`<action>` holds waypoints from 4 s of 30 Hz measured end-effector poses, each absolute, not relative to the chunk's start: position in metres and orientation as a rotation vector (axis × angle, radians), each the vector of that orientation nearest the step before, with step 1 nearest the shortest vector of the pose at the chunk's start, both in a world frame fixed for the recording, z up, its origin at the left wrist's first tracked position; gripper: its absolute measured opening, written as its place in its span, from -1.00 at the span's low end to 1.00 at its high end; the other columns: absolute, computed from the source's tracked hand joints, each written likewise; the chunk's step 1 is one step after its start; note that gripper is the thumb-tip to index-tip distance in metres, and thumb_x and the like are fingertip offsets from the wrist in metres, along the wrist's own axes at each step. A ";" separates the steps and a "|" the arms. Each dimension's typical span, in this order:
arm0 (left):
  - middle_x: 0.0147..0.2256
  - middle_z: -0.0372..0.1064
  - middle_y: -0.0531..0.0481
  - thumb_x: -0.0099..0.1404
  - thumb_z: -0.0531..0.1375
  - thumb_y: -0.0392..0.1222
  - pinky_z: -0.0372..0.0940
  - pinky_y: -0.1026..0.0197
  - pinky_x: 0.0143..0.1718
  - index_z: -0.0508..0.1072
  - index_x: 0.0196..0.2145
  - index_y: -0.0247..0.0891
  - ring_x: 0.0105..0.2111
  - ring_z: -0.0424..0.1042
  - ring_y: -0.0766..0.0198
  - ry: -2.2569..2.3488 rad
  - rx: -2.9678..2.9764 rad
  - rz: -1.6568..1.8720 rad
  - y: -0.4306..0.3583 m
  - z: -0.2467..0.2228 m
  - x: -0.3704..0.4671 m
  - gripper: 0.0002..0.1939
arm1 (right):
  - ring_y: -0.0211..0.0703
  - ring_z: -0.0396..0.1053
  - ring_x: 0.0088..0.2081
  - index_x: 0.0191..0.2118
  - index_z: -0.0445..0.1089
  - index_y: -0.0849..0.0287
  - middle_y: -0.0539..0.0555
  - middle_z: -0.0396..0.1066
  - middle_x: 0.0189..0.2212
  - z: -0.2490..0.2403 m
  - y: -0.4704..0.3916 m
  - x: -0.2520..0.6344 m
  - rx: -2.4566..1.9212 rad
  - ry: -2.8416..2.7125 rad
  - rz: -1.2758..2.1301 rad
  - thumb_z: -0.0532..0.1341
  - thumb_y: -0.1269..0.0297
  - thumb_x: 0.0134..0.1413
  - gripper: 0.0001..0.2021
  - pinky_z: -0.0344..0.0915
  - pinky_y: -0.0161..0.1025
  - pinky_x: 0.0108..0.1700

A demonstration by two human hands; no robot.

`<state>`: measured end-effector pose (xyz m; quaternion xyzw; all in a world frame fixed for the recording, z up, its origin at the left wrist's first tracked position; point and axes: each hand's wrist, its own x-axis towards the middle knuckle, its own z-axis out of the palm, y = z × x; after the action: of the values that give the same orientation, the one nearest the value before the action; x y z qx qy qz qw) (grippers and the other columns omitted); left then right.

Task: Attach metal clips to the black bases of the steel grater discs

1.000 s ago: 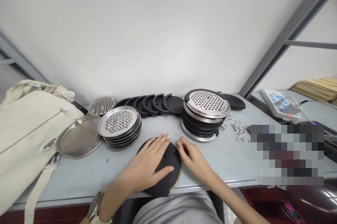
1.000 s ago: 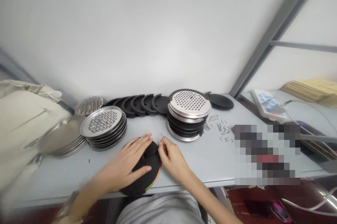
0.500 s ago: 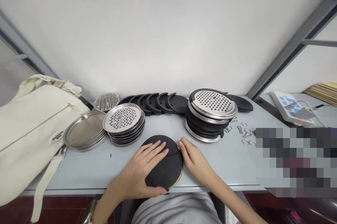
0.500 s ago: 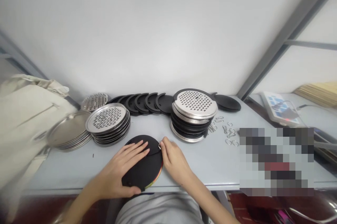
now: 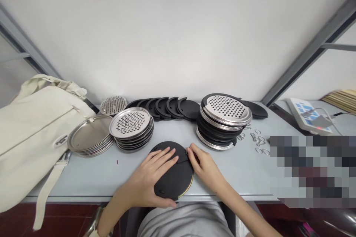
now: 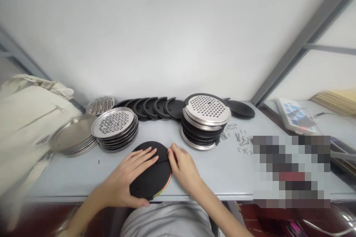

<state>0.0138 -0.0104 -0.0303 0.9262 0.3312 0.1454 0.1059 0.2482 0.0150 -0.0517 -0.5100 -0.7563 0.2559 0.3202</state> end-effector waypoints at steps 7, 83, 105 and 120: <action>0.34 -0.07 -0.21 0.15 0.25 0.29 -0.04 -0.17 0.27 -0.03 0.36 -0.22 0.32 -0.06 -0.12 0.982 2.726 0.433 -0.011 -0.030 0.014 -0.01 | -0.19 0.14 -0.54 -0.48 0.01 0.08 -0.09 0.10 -0.61 -0.048 0.015 0.249 -1.336 -2.027 0.677 -0.08 0.22 0.38 -0.67 0.05 -0.26 -0.43; 0.35 -0.10 -0.15 0.16 0.21 0.34 -0.06 -0.15 0.28 -0.05 0.37 -0.15 0.33 -0.07 -0.09 1.067 2.675 0.417 -0.010 -0.033 0.013 -0.01 | -0.27 0.11 -0.52 -0.39 0.30 0.16 -0.11 0.12 -0.58 -0.056 0.020 0.244 -1.137 -1.532 1.135 0.17 0.03 0.22 -0.70 0.05 -0.31 -0.46; 0.36 -0.13 -0.12 0.15 0.24 0.31 -0.05 -0.14 0.28 -0.03 0.36 -0.16 0.33 -0.08 -0.08 1.078 2.672 0.396 -0.011 -0.032 0.014 -0.02 | -0.20 0.27 -0.40 -0.14 0.39 0.20 0.03 0.38 -0.40 -0.056 0.009 0.258 -1.193 -1.699 1.024 0.09 0.14 0.28 -0.74 0.21 -0.29 -0.33; 0.35 -0.10 -0.15 0.15 0.27 0.23 -0.03 -0.15 0.27 -0.06 0.37 -0.15 0.32 -0.05 -0.10 1.089 2.683 0.432 -0.012 -0.033 0.015 -0.02 | -0.20 0.19 -0.48 -0.01 0.39 0.19 -0.04 0.23 -0.53 -0.052 0.001 0.254 -1.224 -1.712 0.981 0.06 0.13 0.29 -0.68 0.18 -0.28 -0.41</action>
<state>0.0155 -0.0120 -0.0331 0.9112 0.3697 0.1468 0.1068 0.2537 0.0013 -0.0523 -0.4836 -0.6762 0.3877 0.3983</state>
